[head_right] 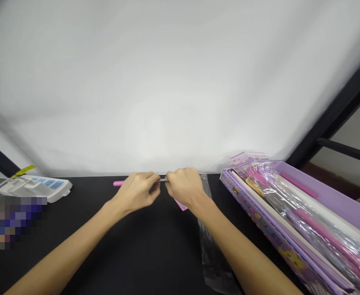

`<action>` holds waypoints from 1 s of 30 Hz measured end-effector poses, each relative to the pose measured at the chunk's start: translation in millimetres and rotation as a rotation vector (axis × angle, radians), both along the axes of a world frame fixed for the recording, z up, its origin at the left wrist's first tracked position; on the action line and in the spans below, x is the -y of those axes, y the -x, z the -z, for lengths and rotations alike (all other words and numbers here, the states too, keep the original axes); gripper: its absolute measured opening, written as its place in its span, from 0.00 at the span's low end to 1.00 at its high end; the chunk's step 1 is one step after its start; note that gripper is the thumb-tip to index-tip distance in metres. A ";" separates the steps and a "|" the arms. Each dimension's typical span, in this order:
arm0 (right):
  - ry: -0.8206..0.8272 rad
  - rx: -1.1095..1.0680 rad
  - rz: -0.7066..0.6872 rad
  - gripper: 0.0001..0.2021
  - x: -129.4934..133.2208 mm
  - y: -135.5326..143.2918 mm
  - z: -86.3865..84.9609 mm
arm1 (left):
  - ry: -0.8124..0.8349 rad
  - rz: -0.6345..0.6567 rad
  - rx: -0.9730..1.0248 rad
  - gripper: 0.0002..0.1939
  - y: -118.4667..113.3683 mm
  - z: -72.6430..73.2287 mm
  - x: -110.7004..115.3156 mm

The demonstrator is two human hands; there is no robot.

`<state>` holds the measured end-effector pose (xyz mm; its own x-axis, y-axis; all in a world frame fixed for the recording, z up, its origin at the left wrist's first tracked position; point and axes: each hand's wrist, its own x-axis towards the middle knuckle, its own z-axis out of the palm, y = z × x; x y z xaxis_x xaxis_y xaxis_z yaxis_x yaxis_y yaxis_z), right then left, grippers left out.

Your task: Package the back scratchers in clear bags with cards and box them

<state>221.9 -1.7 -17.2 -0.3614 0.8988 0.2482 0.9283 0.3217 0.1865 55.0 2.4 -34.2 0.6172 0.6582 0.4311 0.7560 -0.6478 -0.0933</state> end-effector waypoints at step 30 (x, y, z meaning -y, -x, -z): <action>-0.058 -0.076 0.471 0.25 -30.2 -119.8 16.6 | -0.467 -0.660 0.077 0.10 127.0 -37.2 -44.1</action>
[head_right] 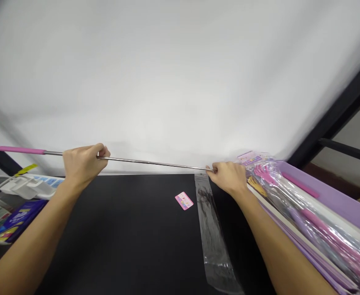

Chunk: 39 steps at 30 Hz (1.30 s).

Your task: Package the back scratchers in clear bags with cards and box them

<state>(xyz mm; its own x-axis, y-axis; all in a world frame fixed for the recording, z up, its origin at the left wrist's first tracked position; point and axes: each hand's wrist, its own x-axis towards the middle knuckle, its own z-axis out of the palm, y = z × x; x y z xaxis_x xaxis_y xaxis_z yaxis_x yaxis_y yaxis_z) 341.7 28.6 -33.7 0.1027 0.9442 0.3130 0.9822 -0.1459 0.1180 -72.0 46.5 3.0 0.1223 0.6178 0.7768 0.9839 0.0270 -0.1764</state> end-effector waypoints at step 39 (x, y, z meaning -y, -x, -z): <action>0.019 0.026 -0.223 0.30 10.5 78.6 -12.1 | 0.484 0.138 -0.152 0.11 -73.8 23.5 17.0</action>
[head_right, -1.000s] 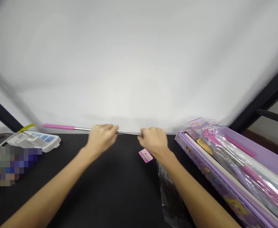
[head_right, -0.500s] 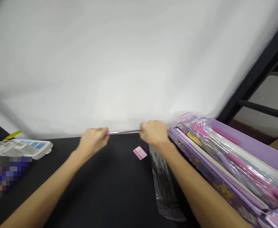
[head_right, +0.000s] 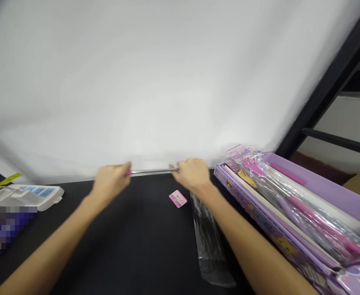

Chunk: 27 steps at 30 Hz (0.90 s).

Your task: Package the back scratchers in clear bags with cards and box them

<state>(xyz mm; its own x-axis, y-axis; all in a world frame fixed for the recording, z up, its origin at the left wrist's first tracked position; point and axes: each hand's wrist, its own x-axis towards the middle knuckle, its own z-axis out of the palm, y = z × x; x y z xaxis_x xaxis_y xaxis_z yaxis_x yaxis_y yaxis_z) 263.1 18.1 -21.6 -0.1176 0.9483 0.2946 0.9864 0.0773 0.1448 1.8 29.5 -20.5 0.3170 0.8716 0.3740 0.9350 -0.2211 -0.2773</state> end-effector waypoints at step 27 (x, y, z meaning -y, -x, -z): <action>-0.046 0.027 0.171 0.26 -21.6 -57.3 11.8 | -0.289 -0.225 0.141 0.13 64.1 11.0 -27.4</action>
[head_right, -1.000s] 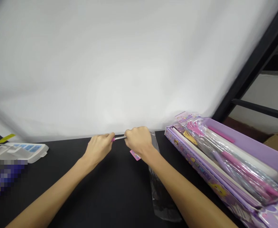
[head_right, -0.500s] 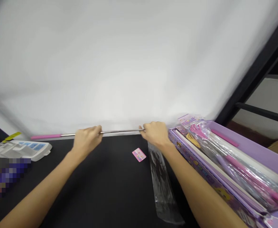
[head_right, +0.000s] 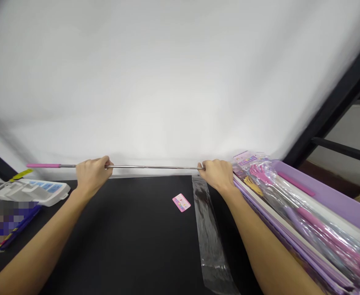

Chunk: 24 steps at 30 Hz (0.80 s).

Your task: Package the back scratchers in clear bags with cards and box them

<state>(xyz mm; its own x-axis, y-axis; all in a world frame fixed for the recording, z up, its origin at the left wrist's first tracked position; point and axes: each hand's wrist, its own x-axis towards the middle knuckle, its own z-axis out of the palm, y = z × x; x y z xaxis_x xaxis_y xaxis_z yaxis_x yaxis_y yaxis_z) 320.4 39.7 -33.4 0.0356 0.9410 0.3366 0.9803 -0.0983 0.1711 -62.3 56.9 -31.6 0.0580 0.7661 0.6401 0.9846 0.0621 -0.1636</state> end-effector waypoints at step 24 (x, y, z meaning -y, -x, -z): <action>0.008 0.077 -0.299 0.21 21.2 95.5 -2.3 | 0.282 0.420 -0.167 0.10 -115.5 20.0 33.0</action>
